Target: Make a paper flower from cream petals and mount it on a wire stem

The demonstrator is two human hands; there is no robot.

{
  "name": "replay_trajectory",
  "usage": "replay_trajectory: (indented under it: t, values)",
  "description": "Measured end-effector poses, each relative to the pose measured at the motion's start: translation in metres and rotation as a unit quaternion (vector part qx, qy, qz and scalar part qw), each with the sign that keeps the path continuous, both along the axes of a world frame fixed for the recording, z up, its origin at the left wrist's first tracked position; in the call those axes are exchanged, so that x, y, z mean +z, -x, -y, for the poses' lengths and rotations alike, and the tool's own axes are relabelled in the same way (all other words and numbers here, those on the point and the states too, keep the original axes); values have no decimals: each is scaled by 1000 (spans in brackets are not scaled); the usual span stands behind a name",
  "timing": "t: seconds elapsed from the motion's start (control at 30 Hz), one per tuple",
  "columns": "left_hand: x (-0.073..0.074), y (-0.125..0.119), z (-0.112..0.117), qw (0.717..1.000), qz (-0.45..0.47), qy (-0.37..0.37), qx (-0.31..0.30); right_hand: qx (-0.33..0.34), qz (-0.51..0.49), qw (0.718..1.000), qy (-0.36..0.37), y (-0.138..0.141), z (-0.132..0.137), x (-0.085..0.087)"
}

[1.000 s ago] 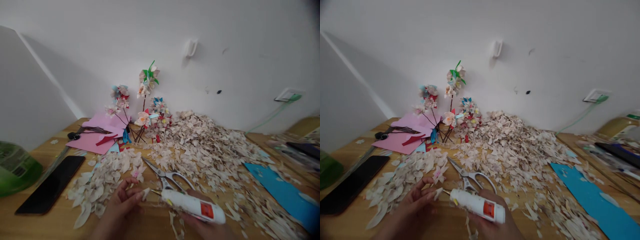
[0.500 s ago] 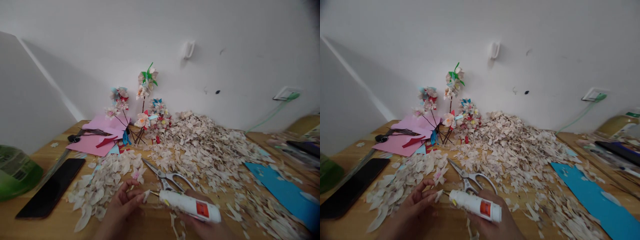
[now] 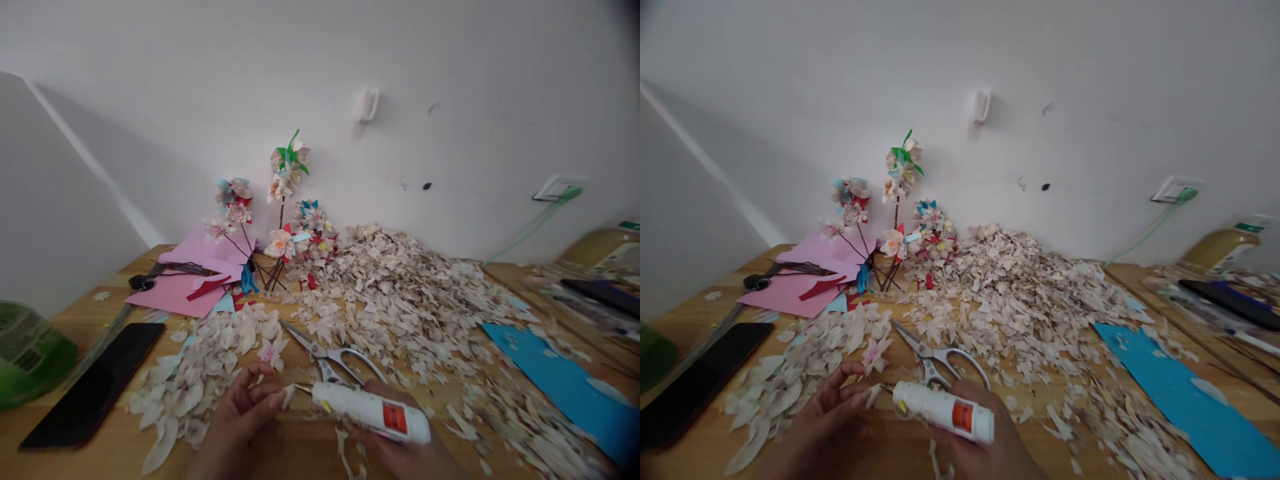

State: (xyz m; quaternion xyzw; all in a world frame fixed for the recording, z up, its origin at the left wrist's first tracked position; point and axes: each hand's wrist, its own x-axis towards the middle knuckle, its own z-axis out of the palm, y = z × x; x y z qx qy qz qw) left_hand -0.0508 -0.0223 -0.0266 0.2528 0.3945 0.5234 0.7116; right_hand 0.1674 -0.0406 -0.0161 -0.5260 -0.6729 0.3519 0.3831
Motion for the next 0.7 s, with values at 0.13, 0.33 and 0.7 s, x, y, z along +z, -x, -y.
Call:
replay_trajectory:
  t: [0.13,0.33,0.7]
  values:
    - [1,0,0,1000,9,-3,9,-11,-5,1000,-7,-1,0,-6]
    - [2,2,0,1000,-1,-9,10,-4,15,1000,11,1,0,0]
    - [0,3,-2,1000,-7,-16,1,5,28,1000,-8,0,1,2]
